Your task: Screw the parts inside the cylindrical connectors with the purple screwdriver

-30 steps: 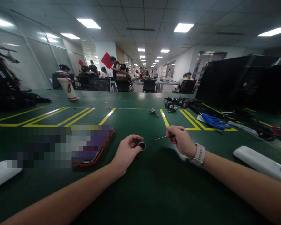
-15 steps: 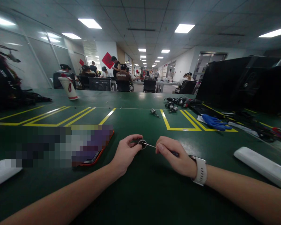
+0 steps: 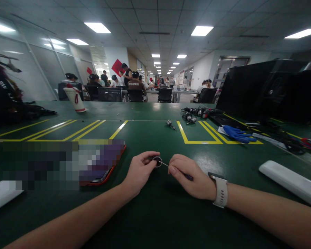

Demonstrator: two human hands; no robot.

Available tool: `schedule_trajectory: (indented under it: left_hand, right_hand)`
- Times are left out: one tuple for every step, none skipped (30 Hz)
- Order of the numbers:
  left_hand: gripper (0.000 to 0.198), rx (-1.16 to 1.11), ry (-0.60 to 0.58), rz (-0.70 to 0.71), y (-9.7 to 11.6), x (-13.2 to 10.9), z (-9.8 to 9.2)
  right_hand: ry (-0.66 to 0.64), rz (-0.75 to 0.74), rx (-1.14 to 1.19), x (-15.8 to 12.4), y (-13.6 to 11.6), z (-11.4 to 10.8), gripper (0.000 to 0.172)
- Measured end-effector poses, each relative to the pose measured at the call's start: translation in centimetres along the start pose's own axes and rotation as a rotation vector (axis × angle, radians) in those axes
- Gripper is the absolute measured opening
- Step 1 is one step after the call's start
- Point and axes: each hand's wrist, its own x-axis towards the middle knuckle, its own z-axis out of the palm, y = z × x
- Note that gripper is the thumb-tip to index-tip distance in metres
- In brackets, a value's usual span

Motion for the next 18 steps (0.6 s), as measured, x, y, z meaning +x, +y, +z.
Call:
schedule_trajectory:
  left_hand:
    - [0.027, 0.008, 0.001, 0.002, -0.03, -0.01, 0.02]
    - [0.028, 0.012, 0.0, 0.004, -0.07, -0.02, 0.04]
    - [0.029, 0.014, 0.0, 0.008, -0.11, -0.03, 0.06]
    - [0.03, 0.016, -0.003, 0.015, -0.14, -0.04, 0.07]
    - [0.03, 0.023, -0.006, 0.023, -0.16, -0.06, 0.08]
    - [0.031, 0.032, -0.009, 0.03, -0.17, -0.07, 0.08]
    - [0.031, 0.043, -0.012, 0.036, -0.18, -0.09, 0.08]
    - [0.031, 0.054, -0.018, 0.041, -0.17, -0.1, 0.07]
    - [0.031, 0.065, -0.02, 0.047, -0.17, -0.11, 0.06]
    - [0.031, 0.075, -0.023, 0.051, -0.16, -0.1, 0.04]
    - [0.031, 0.085, -0.023, 0.057, -0.16, -0.09, 0.03]
    - [0.032, 0.092, -0.025, 0.062, -0.16, -0.07, 0.03]
    - [0.032, 0.099, -0.026, 0.067, -0.16, -0.06, 0.02]
    - [0.033, 0.107, -0.027, 0.072, -0.17, -0.04, 0.02]
    - [0.033, 0.115, -0.03, 0.076, -0.17, -0.04, 0.02]
    - [0.033, 0.124, -0.032, 0.081, -0.16, -0.04, 0.02]
    - [0.033, 0.132, -0.031, 0.088, -0.14, -0.06, 0.02]
    - [0.032, 0.139, -0.03, 0.095, -0.12, -0.07, 0.01]
  right_hand:
    - [-0.009, -0.006, -0.016, -0.02, -0.06, 0.0, 0.022]
    - [-0.017, -0.013, -0.036, -0.04, -0.12, 0.0, 0.022]
    - [-0.026, -0.021, -0.058, -0.06, -0.17, 0.01, 0.021]
    - [-0.034, -0.031, -0.083, -0.09, -0.21, 0.02, 0.021]
    - [-0.044, -0.043, -0.107, -0.13, -0.24, 0.03, 0.02]
    - [-0.054, -0.056, -0.13, -0.16, -0.27, 0.05, 0.02]
    - [-0.06, -0.067, -0.149, -0.19, -0.28, 0.06, 0.02]
    - [-0.066, -0.074, -0.16, -0.22, -0.29, 0.07, 0.02]
    - [-0.067, -0.074, -0.164, -0.23, -0.3, 0.08, 0.02]
    - [-0.062, -0.065, -0.162, -0.24, -0.3, 0.07, 0.019]
    - [-0.054, -0.052, -0.155, -0.23, -0.3, 0.05, 0.019]
    - [-0.045, -0.039, -0.148, -0.22, -0.29, 0.03, 0.018]
    - [-0.041, -0.031, -0.143, -0.21, -0.28, 0.01, 0.018]
    - [-0.043, -0.031, -0.144, -0.21, -0.25, -0.02, 0.017]
    - [-0.049, -0.041, -0.152, -0.21, -0.22, -0.04, 0.016]
    - [-0.063, -0.058, -0.168, -0.24, -0.19, -0.05, 0.015]
    - [-0.079, -0.081, -0.191, -0.27, -0.15, -0.05, 0.015]
    - [-0.098, -0.109, -0.223, -0.32, -0.12, -0.03, 0.015]
